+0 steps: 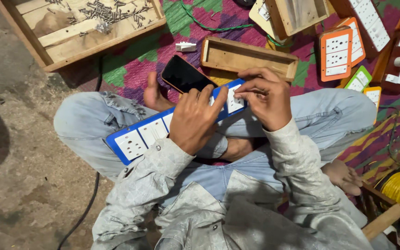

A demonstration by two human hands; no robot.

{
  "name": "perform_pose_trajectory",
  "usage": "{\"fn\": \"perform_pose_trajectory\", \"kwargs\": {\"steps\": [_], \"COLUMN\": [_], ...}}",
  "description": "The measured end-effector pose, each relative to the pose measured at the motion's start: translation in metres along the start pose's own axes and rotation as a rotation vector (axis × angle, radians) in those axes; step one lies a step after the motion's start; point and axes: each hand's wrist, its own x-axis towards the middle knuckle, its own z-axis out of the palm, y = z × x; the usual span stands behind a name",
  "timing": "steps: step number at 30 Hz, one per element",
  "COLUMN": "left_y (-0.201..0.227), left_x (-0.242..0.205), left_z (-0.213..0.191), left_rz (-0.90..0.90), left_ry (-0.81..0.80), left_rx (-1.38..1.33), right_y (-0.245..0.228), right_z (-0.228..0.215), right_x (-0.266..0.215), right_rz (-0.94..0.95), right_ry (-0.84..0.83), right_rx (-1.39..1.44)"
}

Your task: The person assembles a blue power strip by inserting white socket modules into slots and securing them with screws. They repeatedly flip the strip to access the back, pick screws from a wooden box, and tighten each module in sequence.

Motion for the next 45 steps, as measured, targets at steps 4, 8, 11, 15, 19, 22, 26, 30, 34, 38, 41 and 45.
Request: {"fn": "perform_pose_trajectory", "kwargs": {"steps": [4,8,11,15,19,22,26,30,34,38,41,45], "left_y": [0.0,0.0,0.0,0.001,0.0,0.001,0.001,0.001,0.0,0.001,0.0,0.002], "left_x": [-0.001,-0.001,0.0,0.001,0.0,0.0,0.0,0.0,-0.001,-0.001,0.0,-0.001], "left_z": [0.002,0.002,0.001,-0.003,-0.004,-0.005,-0.006,-0.004,-0.002,0.0,-0.001,-0.002], "left_rz": [0.001,0.004,0.008,-0.009,0.004,0.005,0.004,0.009,0.016,0.028,0.029,0.06], "left_ry": [0.021,0.032,0.026,0.019,0.029,0.024,0.022,0.011,0.033,0.037,0.031,0.064], "left_rx": [0.003,0.011,0.01,-0.019,-0.032,-0.036,-0.041,-0.037,-0.002,0.014,0.023,0.051], "right_y": [-0.001,-0.006,-0.009,-0.012,-0.01,-0.01,-0.013,-0.017,-0.017,-0.005,0.017,0.051], "right_z": [-0.004,0.0,0.004,0.004,0.003,0.004,0.004,0.004,0.006,0.007,0.005,-0.003], "right_x": [0.004,0.003,0.002,0.002,-0.001,-0.003,-0.003,-0.003,-0.002,-0.002,0.01,0.022], "right_rz": [-0.018,-0.067,-0.089,-0.108,-0.12,-0.071,-0.1,-0.173,-0.11,-0.097,0.059,0.438], "right_ry": [-0.04,-0.013,0.043,0.127,0.126,0.105,0.103,0.108,0.088,0.083,0.067,-0.032], "right_rx": [0.007,-0.051,-0.067,-0.142,-0.111,-0.062,-0.111,-0.192,-0.153,-0.16,0.13,0.564]}}
